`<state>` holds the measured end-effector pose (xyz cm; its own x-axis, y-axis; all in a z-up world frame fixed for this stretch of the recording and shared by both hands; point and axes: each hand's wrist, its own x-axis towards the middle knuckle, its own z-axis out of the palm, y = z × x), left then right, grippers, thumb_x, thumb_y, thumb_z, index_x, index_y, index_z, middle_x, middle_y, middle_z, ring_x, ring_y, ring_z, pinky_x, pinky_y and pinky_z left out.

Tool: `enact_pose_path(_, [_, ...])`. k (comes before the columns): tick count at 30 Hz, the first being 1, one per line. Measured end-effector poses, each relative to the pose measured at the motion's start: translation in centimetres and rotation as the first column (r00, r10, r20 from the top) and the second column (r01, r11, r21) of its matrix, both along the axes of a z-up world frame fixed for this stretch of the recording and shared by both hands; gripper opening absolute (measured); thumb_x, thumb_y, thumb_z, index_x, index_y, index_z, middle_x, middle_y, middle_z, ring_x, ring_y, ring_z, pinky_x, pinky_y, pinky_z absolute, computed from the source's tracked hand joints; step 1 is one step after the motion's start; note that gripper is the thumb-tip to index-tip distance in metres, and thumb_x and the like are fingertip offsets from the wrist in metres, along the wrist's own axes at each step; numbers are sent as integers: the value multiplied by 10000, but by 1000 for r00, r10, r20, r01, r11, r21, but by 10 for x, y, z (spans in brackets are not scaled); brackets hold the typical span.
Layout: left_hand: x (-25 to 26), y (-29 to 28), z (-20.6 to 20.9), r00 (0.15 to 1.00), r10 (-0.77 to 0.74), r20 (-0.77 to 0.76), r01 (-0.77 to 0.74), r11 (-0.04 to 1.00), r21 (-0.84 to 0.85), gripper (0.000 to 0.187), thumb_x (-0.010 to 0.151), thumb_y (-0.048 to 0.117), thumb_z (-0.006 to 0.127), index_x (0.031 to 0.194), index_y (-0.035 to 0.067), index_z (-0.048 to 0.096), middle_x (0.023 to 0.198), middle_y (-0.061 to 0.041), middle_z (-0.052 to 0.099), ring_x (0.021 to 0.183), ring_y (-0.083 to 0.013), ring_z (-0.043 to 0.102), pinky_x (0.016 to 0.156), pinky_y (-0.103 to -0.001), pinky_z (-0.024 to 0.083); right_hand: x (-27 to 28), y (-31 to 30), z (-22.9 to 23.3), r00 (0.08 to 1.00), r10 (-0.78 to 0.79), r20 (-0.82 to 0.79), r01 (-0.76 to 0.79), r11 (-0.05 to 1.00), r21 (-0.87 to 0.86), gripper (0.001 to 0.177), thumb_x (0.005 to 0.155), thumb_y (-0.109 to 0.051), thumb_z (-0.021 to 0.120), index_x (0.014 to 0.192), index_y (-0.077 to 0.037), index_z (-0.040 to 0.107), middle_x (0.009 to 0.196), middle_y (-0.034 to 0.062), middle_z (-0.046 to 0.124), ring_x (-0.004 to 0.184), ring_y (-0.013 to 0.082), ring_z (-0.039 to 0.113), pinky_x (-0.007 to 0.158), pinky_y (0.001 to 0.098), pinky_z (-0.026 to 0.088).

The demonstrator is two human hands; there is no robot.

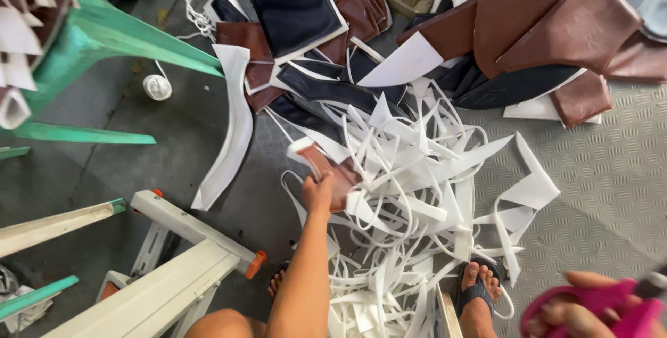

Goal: The person uses pink-handled scissors to trim the edges of brown and black leather pieces. They hold the leather in their left hand and carefully cut along the edges, removing excess material. The trimmed pieces are placed on a green plastic chair to the left, while the scrap material falls onto the floor.

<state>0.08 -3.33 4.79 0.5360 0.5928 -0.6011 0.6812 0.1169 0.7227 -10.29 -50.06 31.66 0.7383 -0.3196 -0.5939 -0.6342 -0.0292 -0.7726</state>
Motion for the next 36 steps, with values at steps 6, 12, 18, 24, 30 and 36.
enact_pose_path(6, [34,12,223,977,-166,135,172,984,-34,578,812,230,787,1288,45,516,1200,-131,669,1039,-225,667,894,-363,546,104,117,84,987,131,-98,-97,951,294,451,863,-126,694,1254,51,556,794,156,678,671,239,703,620,354,562])
enact_pose_path(12, [17,2,323,964,189,188,-18,750,-662,659,804,199,744,1415,96,519,1328,-117,630,1186,-281,631,973,-456,549,127,165,83,958,279,-71,-264,949,174,521,825,-229,772,1267,-23,589,873,112,668,709,203,664,617,329,529])
enact_pose_path(18, [-42,-21,387,876,210,434,245,581,-776,639,873,137,713,1469,98,486,1397,-54,599,1284,-222,572,1117,-410,437,84,186,94,998,16,-64,20,847,531,464,915,-391,623,1284,-129,521,1051,95,674,890,221,677,752,406,528])
enact_pose_path(24, [-97,-39,426,751,-96,653,545,648,-532,647,877,83,714,1466,-8,462,1463,-170,583,1327,-290,563,1144,-417,427,18,198,167,918,-197,344,-135,661,738,514,906,-145,661,1382,14,546,1319,168,652,1175,276,648,1001,438,507])
enact_pose_path(30, [-134,-29,430,859,-321,399,455,836,-308,760,900,306,709,1523,54,354,1498,-128,542,1386,-243,535,1149,-399,407,-1,203,216,830,-211,516,-207,743,636,593,804,57,700,1370,13,529,1316,161,656,1219,277,632,1059,440,485])
enact_pose_path(36, [-123,-46,439,975,70,212,135,570,-810,866,909,551,595,1577,140,228,1446,-120,511,1349,-321,517,1090,-481,432,4,191,252,831,-199,519,-305,617,725,597,827,-10,731,1379,27,505,1293,202,647,1197,311,636,1049,474,497])
